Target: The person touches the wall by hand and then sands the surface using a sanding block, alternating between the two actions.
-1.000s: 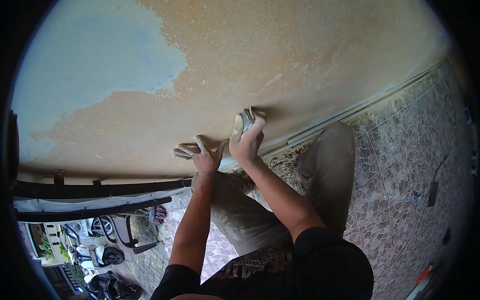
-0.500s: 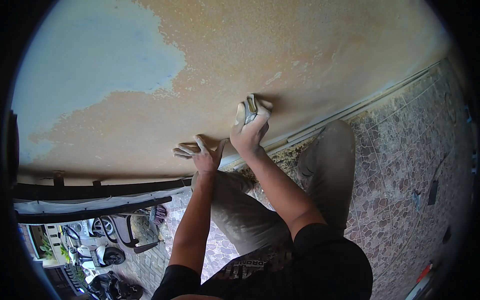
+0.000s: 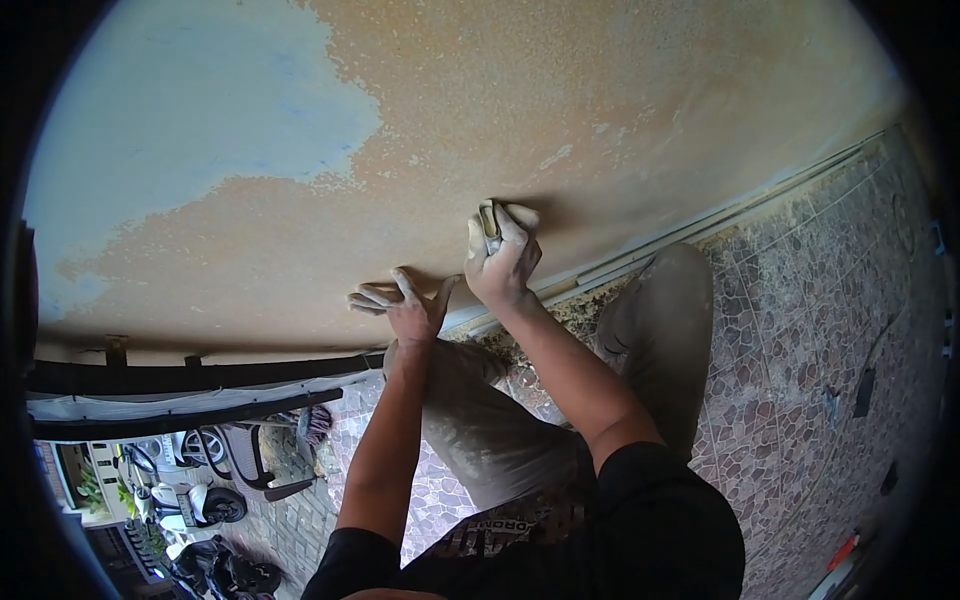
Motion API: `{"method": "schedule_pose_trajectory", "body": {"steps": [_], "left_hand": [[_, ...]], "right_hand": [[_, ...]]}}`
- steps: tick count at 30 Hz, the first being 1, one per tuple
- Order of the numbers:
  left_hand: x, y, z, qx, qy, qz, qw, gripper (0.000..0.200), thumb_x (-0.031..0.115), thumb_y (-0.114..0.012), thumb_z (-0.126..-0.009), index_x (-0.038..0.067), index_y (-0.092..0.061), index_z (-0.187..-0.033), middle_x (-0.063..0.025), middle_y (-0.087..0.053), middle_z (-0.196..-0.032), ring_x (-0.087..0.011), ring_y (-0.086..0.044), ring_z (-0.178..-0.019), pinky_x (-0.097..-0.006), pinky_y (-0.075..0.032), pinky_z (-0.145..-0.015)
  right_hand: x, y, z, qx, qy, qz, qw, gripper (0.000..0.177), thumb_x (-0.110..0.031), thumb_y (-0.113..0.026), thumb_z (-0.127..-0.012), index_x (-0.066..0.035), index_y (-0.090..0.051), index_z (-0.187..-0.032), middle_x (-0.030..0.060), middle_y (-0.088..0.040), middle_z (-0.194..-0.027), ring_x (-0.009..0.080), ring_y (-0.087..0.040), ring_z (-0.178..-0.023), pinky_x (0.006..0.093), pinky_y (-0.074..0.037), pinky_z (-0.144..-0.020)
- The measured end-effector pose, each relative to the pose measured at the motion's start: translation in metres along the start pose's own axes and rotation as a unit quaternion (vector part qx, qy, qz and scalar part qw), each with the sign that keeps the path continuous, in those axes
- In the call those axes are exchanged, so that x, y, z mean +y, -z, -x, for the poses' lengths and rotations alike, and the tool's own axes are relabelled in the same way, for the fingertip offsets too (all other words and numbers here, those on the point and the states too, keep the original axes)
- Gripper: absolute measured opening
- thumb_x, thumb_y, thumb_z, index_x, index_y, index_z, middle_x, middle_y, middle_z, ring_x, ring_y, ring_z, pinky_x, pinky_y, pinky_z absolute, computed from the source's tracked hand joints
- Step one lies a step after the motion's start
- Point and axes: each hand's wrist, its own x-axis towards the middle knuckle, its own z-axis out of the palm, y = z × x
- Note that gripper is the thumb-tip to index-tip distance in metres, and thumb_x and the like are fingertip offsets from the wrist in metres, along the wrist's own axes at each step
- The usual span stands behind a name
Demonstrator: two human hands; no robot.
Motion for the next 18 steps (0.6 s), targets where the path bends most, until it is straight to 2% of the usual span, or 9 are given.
{"method": "schedule_pose_trajectory", "body": {"steps": [4, 6, 8, 10, 12, 13, 14, 16, 18], "left_hand": [[-0.003, -0.005, 0.006, -0.011, 0.003, 0.005, 1.000, 0.106, 0.073, -0.080, -0.069, 0.019, -0.036, -0.149, -0.0506, 0.011, -0.152, -0.0788, 0.015, -0.133, -0.0930, 0.001, -0.091], [-0.001, -0.003, 0.003, -0.012, 0.002, 0.000, 1.000, 0.106, 0.073, -0.080, -0.069, 0.016, -0.037, -0.148, -0.0515, 0.009, -0.151, -0.0794, 0.014, -0.133, -0.0934, 0.000, -0.091], [0.004, 0.005, -0.005, -0.001, -0.035, -0.050, 0.998, 0.119, 0.075, -0.078, -0.068, -0.002, -0.036, -0.148, -0.0635, 0.003, -0.140, -0.0808, 0.012, -0.132, -0.0919, -0.001, -0.093], [0.007, 0.008, -0.008, -0.036, -0.003, -0.045, 0.998, 0.121, 0.075, -0.078, -0.068, -0.002, -0.034, -0.150, -0.0633, 0.004, -0.140, -0.0807, 0.012, -0.132, -0.0919, -0.001, -0.093], [0.005, 0.008, 0.005, -0.088, 0.029, -0.040, 0.995, 0.122, 0.075, -0.078, -0.068, -0.001, -0.031, -0.151, -0.0630, 0.004, -0.141, -0.0806, 0.012, -0.132, -0.0919, -0.001, -0.093], [0.002, -0.005, 0.005, -0.083, 0.042, -0.016, 0.996, 0.110, 0.074, -0.078, -0.069, 0.004, -0.041, -0.145, -0.0632, 0.001, -0.140, -0.0819, 0.009, -0.131, -0.0929, -0.002, -0.091], [-0.001, -0.007, 0.011, -0.083, 0.057, 0.005, 0.995, 0.098, 0.074, -0.078, -0.070, 0.009, -0.051, -0.139, -0.0634, -0.001, -0.139, -0.0833, 0.006, -0.130, -0.0939, -0.003, -0.089], [-0.001, 0.004, 0.007, -0.099, 0.046, -0.020, 0.994, 0.100, 0.075, -0.078, -0.070, 0.010, -0.049, -0.141, -0.0632, 0.000, -0.139, -0.0835, 0.007, -0.129, -0.0939, -0.003, -0.089], [0.000, 0.003, 0.000, -0.026, -0.017, -0.035, 0.999, 0.126, 0.073, -0.080, -0.067, 0.006, -0.022, -0.156, -0.0622, 0.005, -0.142, -0.0795, 0.014, -0.133, -0.0919, 0.000, -0.093]], "right_hand": [[-0.009, -0.004, -0.008, 0.021, 0.014, 0.001, 1.000, 0.042, -0.008, -0.078, -0.086, -0.003, -0.051, -0.117, 0.0178, -0.059, -0.101, 0.0344, -0.062, -0.073, 0.0441, -0.052, -0.057], [0.026, 0.004, 0.055, -0.073, 0.081, 0.028, 0.994, 0.041, -0.007, -0.077, -0.086, -0.003, -0.051, -0.118, 0.0174, -0.060, -0.101, 0.0343, -0.063, -0.072, 0.0442, -0.052, -0.057], [0.051, 0.020, 0.098, -0.129, 0.070, 0.034, 0.989, 0.042, -0.007, -0.077, -0.086, -0.003, -0.051, -0.119, 0.0170, -0.060, -0.100, 0.0341, -0.063, -0.072, 0.0442, -0.052, -0.056], [0.053, 0.023, 0.104, -0.187, 0.054, 0.043, 0.980, 0.043, -0.007, -0.077, -0.085, -0.004, -0.052, -0.120, 0.0166, -0.059, -0.100, 0.0338, -0.064, -0.073, 0.0443, -0.052, -0.056], [0.025, 0.022, 0.080, -0.164, -0.010, 0.012, 0.986, 0.045, -0.007, -0.078, -0.085, -0.003, -0.052, -0.121, 0.0168, -0.059, -0.099, 0.0340, -0.064, -0.074, 0.0443, -0.052, -0.057], [0.008, 0.014, 0.047, -0.092, -0.001, 0.007, 0.996, 0.046, -0.007, -0.078, -0.084, -0.003, -0.052, -0.122, 0.0158, -0.059, -0.098, 0.0336, -0.063, -0.073, 0.0430, -0.052, -0.059], [-0.001, 0.007, 0.030, -0.097, -0.006, 0.007, 0.995, 0.046, -0.007, -0.078, -0.084, -0.003, -0.052, -0.122, 0.0158, -0.059, -0.098, 0.0336, -0.063, -0.073, 0.0430, -0.052, -0.059], [-0.009, -0.009, 0.004, 0.029, 0.008, 0.020, 0.999, 0.045, -0.007, -0.079, -0.084, -0.003, -0.053, -0.121, 0.0153, -0.059, -0.098, 0.0331, -0.062, -0.074, 0.0423, -0.052, -0.060], [0.007, -0.005, 0.033, 0.006, 0.051, 0.027, 0.998, 0.047, -0.006, -0.079, -0.083, -0.004, -0.052, -0.122, 0.0151, -0.058, -0.099, 0.0321, -0.061, -0.076, 0.0430, -0.052, -0.061]]}}
